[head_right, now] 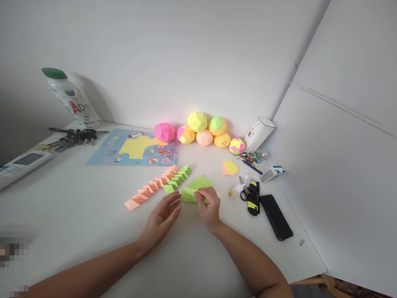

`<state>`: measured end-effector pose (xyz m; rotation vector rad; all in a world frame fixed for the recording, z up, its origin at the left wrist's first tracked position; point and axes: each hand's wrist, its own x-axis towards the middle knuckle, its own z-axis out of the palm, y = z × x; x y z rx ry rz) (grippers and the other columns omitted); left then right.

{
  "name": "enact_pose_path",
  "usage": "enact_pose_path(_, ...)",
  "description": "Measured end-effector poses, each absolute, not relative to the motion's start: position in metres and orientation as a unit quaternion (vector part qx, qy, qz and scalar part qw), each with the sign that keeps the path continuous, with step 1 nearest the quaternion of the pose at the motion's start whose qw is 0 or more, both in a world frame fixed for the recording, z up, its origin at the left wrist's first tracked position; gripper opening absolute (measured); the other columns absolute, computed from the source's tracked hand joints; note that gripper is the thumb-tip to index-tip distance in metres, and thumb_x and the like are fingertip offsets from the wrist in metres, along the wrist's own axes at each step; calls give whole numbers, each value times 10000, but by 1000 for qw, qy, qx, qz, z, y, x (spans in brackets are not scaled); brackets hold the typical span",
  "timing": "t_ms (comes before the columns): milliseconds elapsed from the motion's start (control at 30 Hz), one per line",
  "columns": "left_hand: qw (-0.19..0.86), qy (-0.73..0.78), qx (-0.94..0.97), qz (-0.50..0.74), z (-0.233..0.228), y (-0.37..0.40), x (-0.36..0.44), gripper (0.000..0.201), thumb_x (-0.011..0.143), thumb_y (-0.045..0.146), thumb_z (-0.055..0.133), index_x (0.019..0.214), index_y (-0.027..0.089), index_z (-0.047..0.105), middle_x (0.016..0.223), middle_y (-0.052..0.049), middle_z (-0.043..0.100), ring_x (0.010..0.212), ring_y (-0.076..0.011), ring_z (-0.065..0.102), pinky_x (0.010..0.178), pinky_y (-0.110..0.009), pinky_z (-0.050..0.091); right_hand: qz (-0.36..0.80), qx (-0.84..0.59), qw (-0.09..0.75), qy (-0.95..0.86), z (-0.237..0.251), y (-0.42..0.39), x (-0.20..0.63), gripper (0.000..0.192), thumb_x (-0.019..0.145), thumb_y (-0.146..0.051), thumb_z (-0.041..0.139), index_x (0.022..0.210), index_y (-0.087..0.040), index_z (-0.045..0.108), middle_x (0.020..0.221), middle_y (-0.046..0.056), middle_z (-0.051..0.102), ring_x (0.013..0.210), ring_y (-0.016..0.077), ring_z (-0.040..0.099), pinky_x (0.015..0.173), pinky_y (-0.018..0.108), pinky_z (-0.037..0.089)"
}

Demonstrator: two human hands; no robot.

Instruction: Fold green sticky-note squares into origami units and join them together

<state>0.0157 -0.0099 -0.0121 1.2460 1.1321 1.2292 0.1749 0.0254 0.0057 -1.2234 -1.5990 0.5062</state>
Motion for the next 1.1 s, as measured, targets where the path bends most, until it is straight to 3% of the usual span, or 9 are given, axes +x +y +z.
enact_pose_path(133, 569, 464, 484, 476, -1, -9, 13, 364, 801, 386, 548, 1102, 181, 534, 1125, -85, 592, 1039, -203, 579, 888, -343, 499, 367, -535, 513, -562, 6, 21, 172, 204, 830, -346, 541, 730, -170, 559, 574, -29, 443, 514, 98, 409, 468, 216, 379)
enact_pose_path(200, 614, 449, 470, 448, 5, -9, 11, 386, 795, 424, 547, 1081, 165, 544, 861, -49, 655, 786, -177, 639, 662, -289, 537, 416, -527, 495, -551, 7, 19, 169, 198, 811, -360, 564, 764, -168, 568, 589, -27, 467, 522, 97, 423, 476, 212, 392)
enact_pose_path(267, 647, 445, 450, 425, 8, -8, 10, 393, 780, 458, 556, 1032, 156, 552, 607, 17, 603, 526, -131, 589, 481, -231, 463, 451, -515, 470, -558, 6, 16, 166, 197, 808, -363, 565, 790, -167, 573, 621, -12, 516, 543, 106, 461, 499, 220, 425)
enact_pose_path(333, 667, 447, 425, 418, 7, -5, 9, 361, 765, 481, 566, 920, 154, 562, 501, 49, 548, 408, -99, 514, 408, -198, 382, 469, -495, 446, -580, 4, 14, 165, 186, 829, -352, 533, 826, -169, 564, 661, 7, 557, 572, 120, 505, 524, 232, 457)
enact_pose_path(500, 709, 427, 358, 433, 1, 7, 6, 304, 755, 459, 587, 798, 165, 521, 456, 59, 528, 345, -74, 445, 371, -173, 313, 393, -393, 435, -708, -4, 14, 173, 308, 848, -251, 419, 1149, -185, 426, 913, 82, 584, 664, 149, 565, 611, 291, 508)
enact_pose_path(667, 726, 416, 333, 434, 1, 13, 3, 286, 753, 442, 589, 767, 168, 507, 463, 60, 520, 318, -65, 413, 338, -169, 274, 319, -346, 385, -794, -3, 19, 178, 354, 780, -215, 408, 1128, -195, 471, 1125, 140, 467, 808, 185, 567, 564, 284, 505)
enact_pose_path(867, 710, 421, 374, 424, 5, 10, 7, 318, 750, 476, 575, 769, 164, 515, 480, 54, 535, 331, -64, 429, 348, -172, 315, 278, -372, 405, -788, -3, 21, 171, 164, 796, -317, 541, 862, -182, 605, 929, 107, 566, 866, 211, 585, 612, 289, 515)
enact_pose_path(967, 703, 425, 388, 417, 4, 9, 8, 320, 752, 486, 562, 772, 170, 519, 492, 53, 544, 340, -67, 441, 349, -174, 331, 320, -396, 427, -748, -2, 22, 169, 162, 803, -323, 562, 767, -180, 629, 821, 78, 591, 837, 201, 599, 647, 296, 517)
enact_pose_path(1100, 693, 430, 395, 423, 6, 6, 7, 326, 797, 493, 492, 756, 171, 522, 556, 29, 567, 394, -84, 475, 373, -191, 376, 425, -410, 436, -679, 1, 23, 169, 154, 788, -309, 594, 716, -174, 610, 760, 46, 585, 666, 154, 599, 549, 266, 505)
